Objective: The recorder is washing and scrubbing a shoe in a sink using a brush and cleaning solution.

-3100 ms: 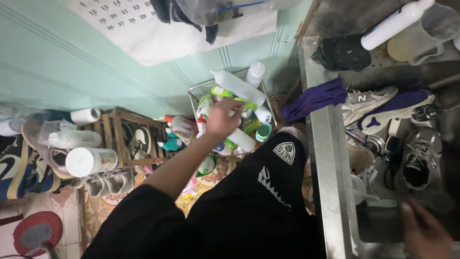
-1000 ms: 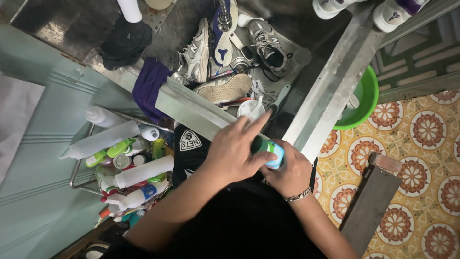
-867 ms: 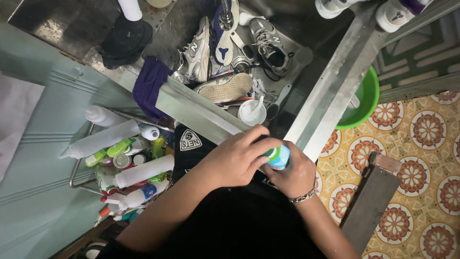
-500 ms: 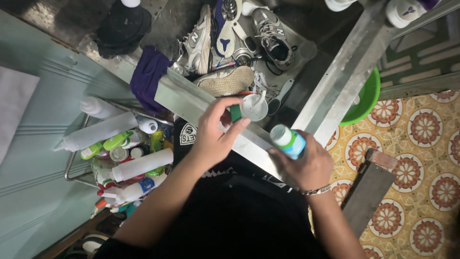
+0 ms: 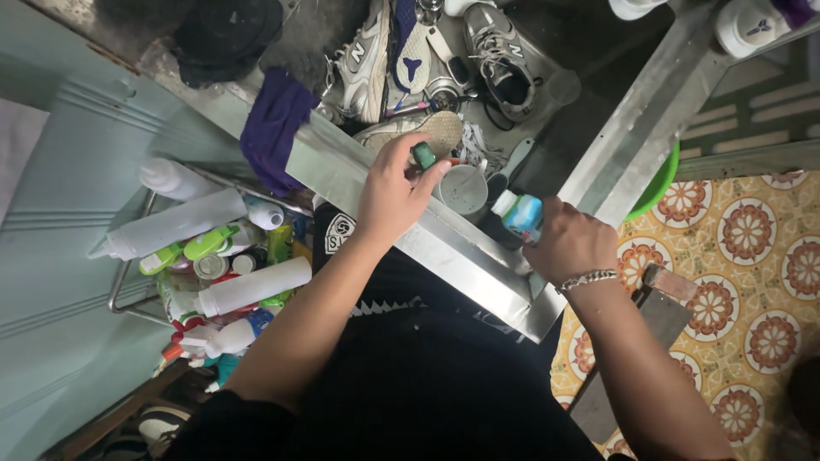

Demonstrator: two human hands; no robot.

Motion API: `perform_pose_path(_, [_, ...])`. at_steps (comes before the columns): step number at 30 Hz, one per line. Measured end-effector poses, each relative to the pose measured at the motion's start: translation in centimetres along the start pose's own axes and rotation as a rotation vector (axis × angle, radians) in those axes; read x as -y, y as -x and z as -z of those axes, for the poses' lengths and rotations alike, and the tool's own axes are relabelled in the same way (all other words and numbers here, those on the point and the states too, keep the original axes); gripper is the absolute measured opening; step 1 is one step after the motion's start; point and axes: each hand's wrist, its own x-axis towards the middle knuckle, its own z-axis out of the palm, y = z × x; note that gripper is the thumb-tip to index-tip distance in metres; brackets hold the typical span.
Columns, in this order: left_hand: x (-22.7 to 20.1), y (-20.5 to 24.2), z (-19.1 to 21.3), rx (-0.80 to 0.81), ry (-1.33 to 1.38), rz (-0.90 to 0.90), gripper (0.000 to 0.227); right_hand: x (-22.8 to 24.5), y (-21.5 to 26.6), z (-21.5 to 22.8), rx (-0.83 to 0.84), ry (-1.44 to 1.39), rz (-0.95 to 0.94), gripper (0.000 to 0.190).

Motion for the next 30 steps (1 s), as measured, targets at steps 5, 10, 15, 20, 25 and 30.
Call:
perform_pose_path(5, [-0.3, 0.0, 0.1, -0.012, 0.043, 0.015, 0.045, 0.9, -1.3, 0.9, 0.056, 0.038, 0.006, 0.044])
perform_pose_path(10, [-0.3, 0.0, 0.0, 0.015, 0.0, 0.034, 0.045, 1.3, -2.5, 0.8, 0.07, 0.098, 0.012, 0.03])
perform_pose_path(15, [-0.3, 0.0, 0.1, 0.008, -0.03, 0.008, 0.045, 1.2, -3.5, 0.2, 0.059, 0.175, 0.05, 0.024])
perform_pose_path(20, [-0.5, -0.1, 0.2, 0.016, -0.064, -0.001, 0.047, 1.5, -3.6, 0.7, 0.089, 0.205, 0.055, 0.024])
perform_pose_path(25, [-0.8, -0.2, 0.3, 0.07, -0.116, 0.038, 0.047, 1.0, -3.5, 0.7, 0.091, 0.189, 0.024, 0.024])
perform_pose_path(30, [-0.7, -0.3, 0.6, 0.104, -0.068, -0.092, 0.057, 0.5, -2.6, 2.4, 0.123, 0.098, -0.035, 0.043])
